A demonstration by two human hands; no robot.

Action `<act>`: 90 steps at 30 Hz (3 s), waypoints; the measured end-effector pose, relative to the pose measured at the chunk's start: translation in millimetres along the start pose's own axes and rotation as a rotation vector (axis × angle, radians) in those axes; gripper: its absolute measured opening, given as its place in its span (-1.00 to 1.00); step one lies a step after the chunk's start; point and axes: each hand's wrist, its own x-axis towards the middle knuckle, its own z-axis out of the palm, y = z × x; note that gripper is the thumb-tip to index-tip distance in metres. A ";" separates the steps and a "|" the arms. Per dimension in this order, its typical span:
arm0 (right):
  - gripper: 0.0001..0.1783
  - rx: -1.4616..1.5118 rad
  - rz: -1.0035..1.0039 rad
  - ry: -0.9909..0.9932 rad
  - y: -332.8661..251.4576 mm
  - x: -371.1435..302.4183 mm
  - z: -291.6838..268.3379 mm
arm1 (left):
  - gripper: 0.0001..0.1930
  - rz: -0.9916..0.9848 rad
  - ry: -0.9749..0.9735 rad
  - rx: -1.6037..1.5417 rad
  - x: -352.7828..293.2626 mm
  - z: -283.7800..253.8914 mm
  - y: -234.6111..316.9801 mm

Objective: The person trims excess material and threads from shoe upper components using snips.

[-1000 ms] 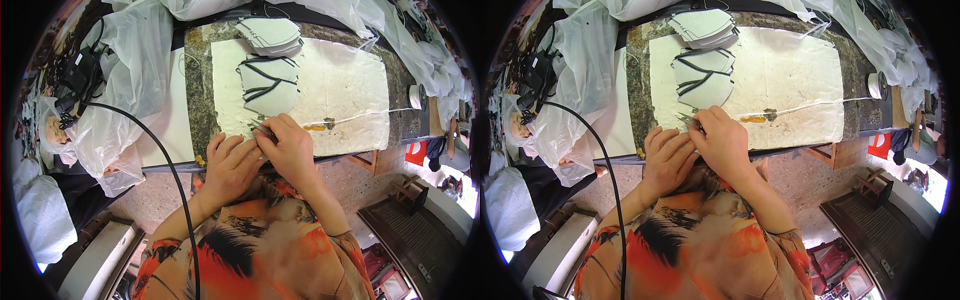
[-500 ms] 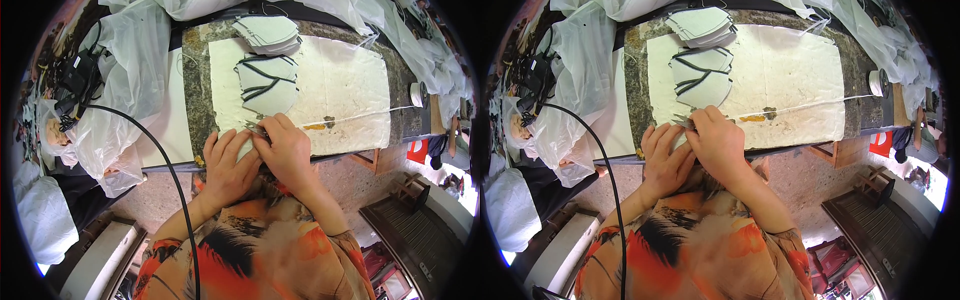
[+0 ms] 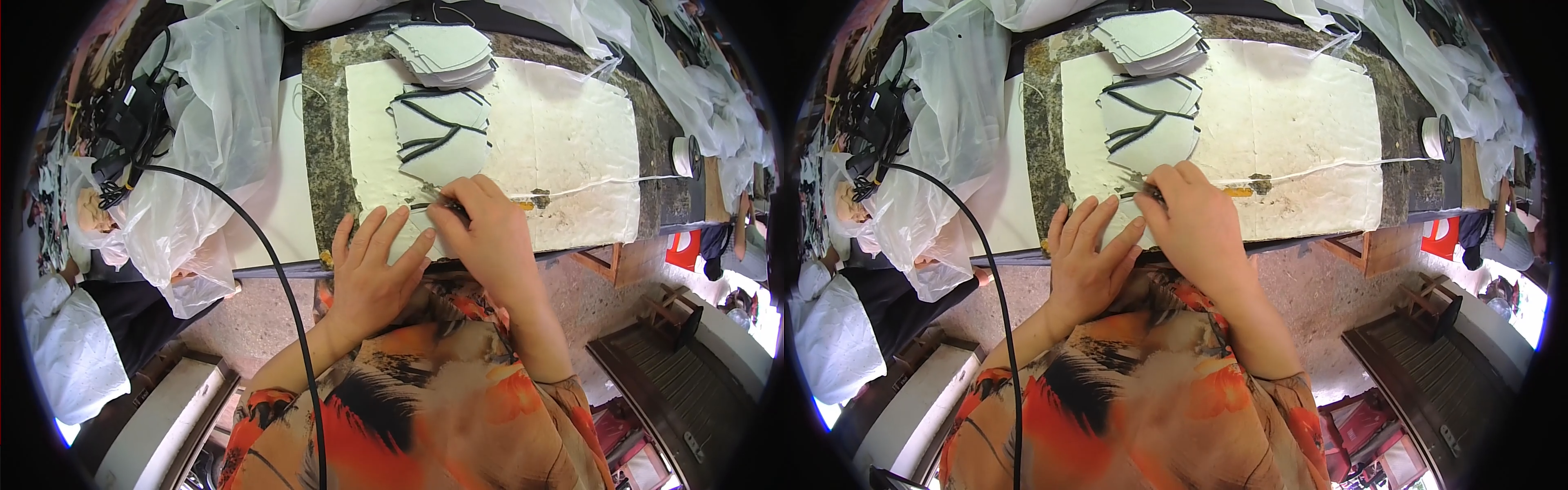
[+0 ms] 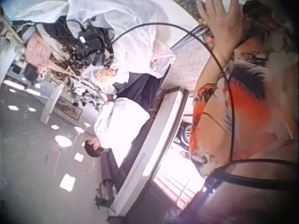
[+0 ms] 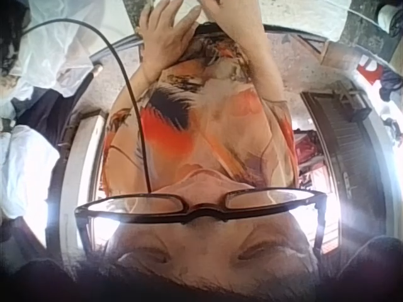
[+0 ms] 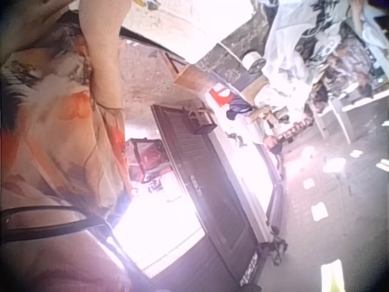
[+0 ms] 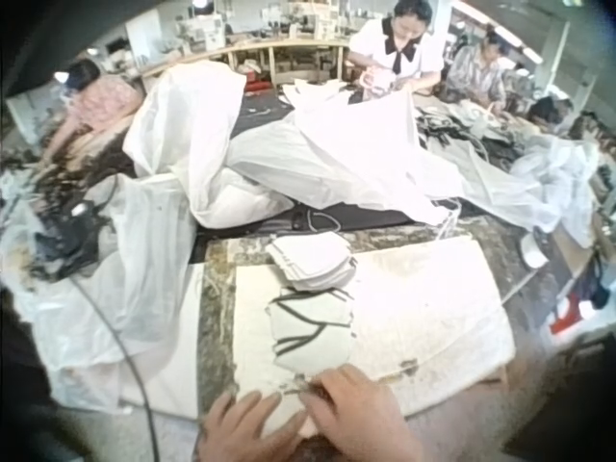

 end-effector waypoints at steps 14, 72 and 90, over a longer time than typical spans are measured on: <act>-0.74 0.075 0.127 -0.004 -1.8 1.5 0.5 | -0.60 0.003 0.024 -0.009 -0.5 2.7 -0.1; -0.74 0.013 -0.285 -0.066 56.2 -2.7 -47.7 | -0.57 0.099 -0.058 -0.009 43.1 -16.1 15.8; -0.72 -0.027 -0.279 -0.023 58.8 1.8 -50.3 | -0.48 0.135 -0.232 0.048 61.1 -28.2 24.7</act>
